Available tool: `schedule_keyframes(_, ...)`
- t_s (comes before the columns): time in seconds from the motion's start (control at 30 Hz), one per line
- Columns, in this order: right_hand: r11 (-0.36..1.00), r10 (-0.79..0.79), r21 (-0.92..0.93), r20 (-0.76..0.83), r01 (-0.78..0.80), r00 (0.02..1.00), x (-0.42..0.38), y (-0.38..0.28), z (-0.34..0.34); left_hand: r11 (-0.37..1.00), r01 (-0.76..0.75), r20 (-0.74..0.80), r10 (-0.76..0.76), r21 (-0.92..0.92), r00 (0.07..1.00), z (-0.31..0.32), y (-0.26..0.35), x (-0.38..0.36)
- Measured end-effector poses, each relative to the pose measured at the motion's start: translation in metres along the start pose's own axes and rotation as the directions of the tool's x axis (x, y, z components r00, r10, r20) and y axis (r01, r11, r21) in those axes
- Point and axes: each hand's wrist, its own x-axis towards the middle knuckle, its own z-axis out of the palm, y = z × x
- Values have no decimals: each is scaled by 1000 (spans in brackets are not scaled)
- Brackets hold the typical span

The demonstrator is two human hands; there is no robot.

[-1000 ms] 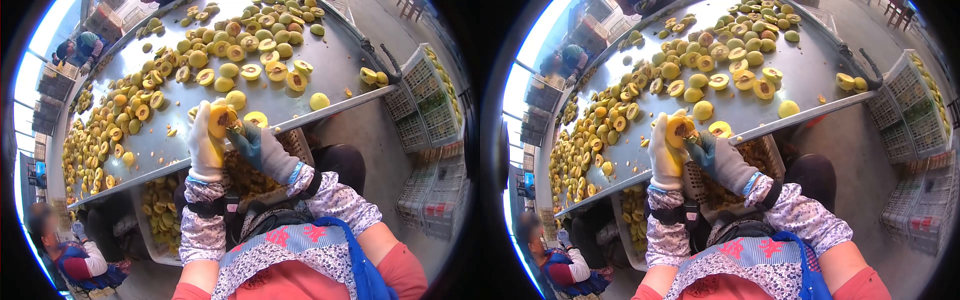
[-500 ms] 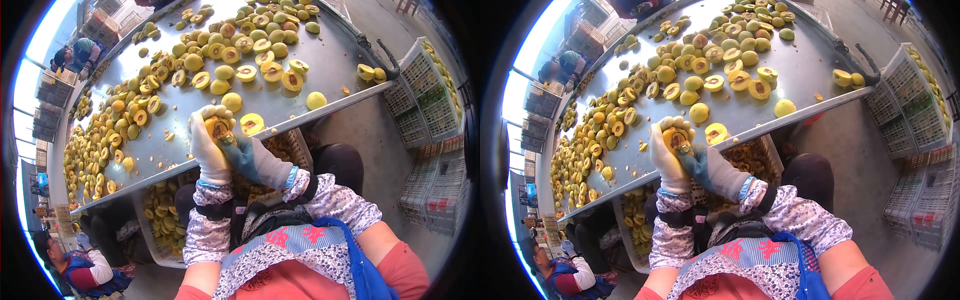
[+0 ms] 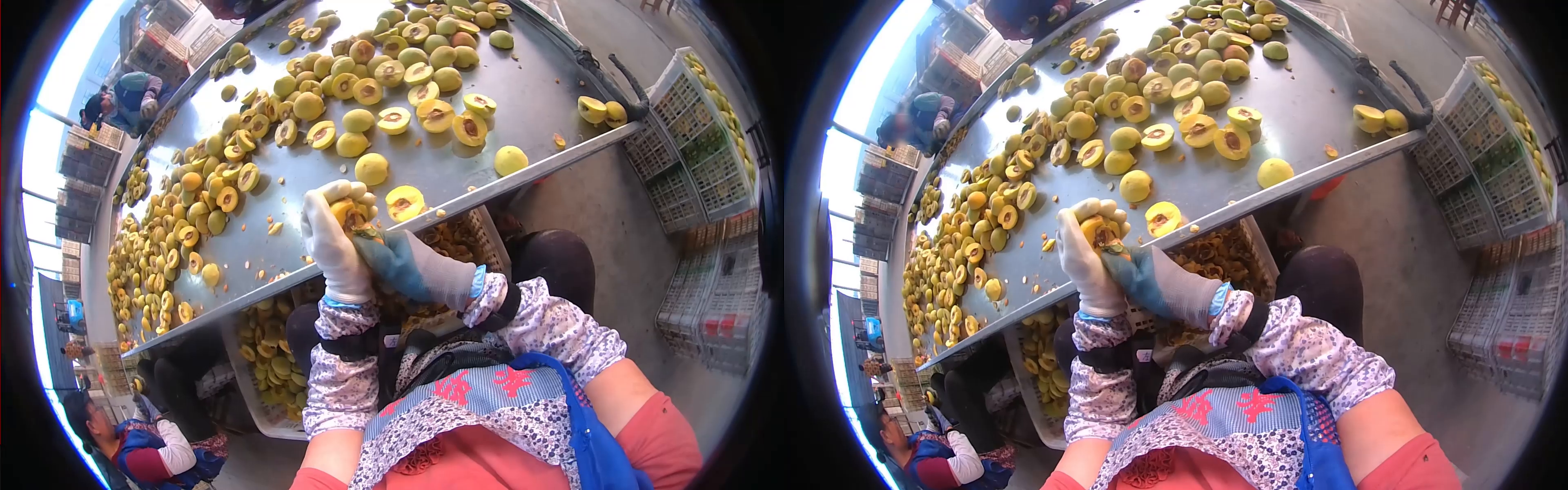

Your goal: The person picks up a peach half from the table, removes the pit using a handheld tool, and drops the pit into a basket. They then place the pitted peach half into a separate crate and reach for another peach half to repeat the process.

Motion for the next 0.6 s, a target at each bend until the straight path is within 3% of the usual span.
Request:
schedule_keyframes(0.1, 994, 104, 17, 17, -104, 994, -5, -14, -2, 1000, -17, -19, 17, 4, 1000, 3, -1, -2)
schedule_keyframes(0.13, 994, 104, 17, 17, -104, 994, 0, -1, 0, 999, -39, -37, 40, 26, 999, 4, -1, -3)
schedule_keyframes(0.2, 996, -51, -81, -105, 43, 993, 12, 34, 7, 997, -48, -15, 49, 66, 999, 3, -2, -3)
schedule_keyframes(0.33, 999, 5, -51, -72, -9, 997, 11, 37, 3, 989, -92, 53, 87, 116, 995, -3, -5, 0)
schedule_keyframes(0.4, 989, 150, -9, 28, -150, 988, 9, 24, 0, 990, -80, 53, 75, 117, 996, -4, -5, 2)
schedule_keyframes(0.6, 990, 118, -70, -35, -120, 992, 10, 30, 4, 976, -6, 90, -14, 216, 996, -5, 2, 2)
